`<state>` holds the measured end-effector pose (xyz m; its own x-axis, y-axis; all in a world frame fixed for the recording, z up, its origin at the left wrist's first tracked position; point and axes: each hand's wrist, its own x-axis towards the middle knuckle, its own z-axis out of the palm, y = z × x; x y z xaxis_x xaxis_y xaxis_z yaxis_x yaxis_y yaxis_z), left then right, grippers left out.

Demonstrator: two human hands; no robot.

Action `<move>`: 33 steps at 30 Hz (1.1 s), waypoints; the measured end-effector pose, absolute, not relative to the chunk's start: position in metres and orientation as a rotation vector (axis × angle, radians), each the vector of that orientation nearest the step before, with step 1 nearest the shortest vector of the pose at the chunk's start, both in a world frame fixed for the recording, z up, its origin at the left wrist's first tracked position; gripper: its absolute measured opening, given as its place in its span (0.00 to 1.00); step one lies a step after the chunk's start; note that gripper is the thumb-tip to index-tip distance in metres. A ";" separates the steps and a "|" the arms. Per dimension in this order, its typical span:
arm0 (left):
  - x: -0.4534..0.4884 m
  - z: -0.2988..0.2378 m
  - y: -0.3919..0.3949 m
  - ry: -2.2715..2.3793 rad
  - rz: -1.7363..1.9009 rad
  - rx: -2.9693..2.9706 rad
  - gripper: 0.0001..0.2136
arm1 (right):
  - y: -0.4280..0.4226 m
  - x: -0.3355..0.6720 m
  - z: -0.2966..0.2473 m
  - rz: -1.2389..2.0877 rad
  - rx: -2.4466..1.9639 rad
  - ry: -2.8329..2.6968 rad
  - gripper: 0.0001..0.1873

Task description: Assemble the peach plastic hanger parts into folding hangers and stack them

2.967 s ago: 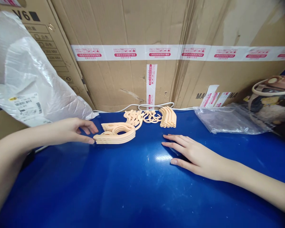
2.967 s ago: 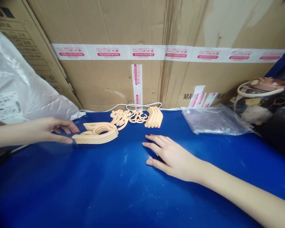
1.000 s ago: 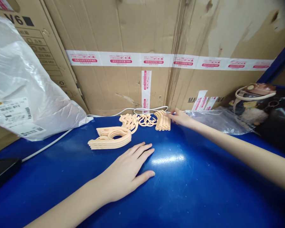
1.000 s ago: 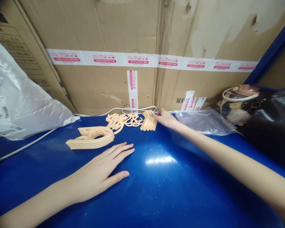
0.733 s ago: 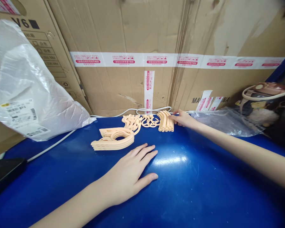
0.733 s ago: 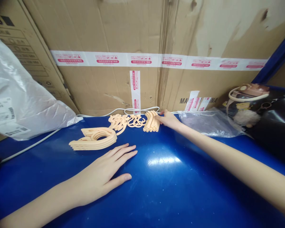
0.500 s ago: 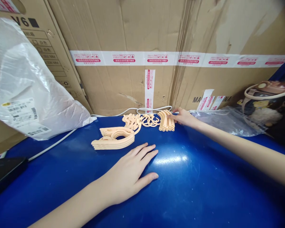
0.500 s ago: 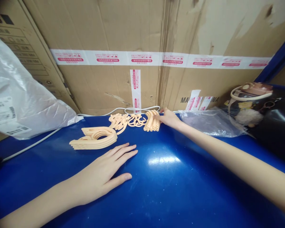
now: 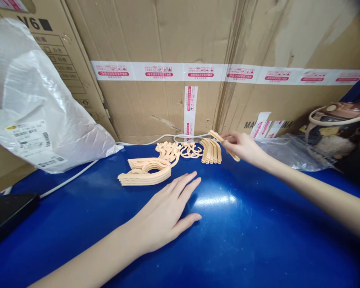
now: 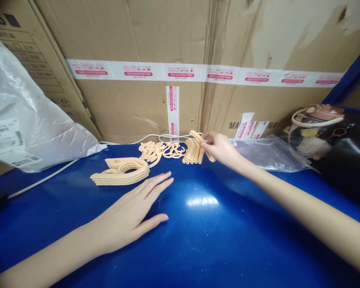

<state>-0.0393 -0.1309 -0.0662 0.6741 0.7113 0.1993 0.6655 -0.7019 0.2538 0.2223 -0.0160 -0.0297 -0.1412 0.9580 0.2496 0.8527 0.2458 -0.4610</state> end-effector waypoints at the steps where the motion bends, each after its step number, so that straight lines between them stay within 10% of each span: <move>1: -0.039 -0.065 -0.132 1.143 0.498 2.734 0.28 | -0.033 0.219 -0.030 0.307 -1.585 -2.091 0.17; 11: -0.041 -0.049 -0.132 1.133 0.482 2.591 0.02 | -0.126 0.188 -0.063 -0.005 -0.781 -2.853 0.07; 20: -0.034 -0.053 -0.136 1.254 0.469 2.548 0.02 | -0.090 0.189 -0.048 0.022 -0.773 -2.844 0.20; 33: -0.027 -0.064 -0.141 1.425 0.471 2.567 0.13 | 0.048 0.170 -0.028 -0.249 -1.212 -2.838 0.08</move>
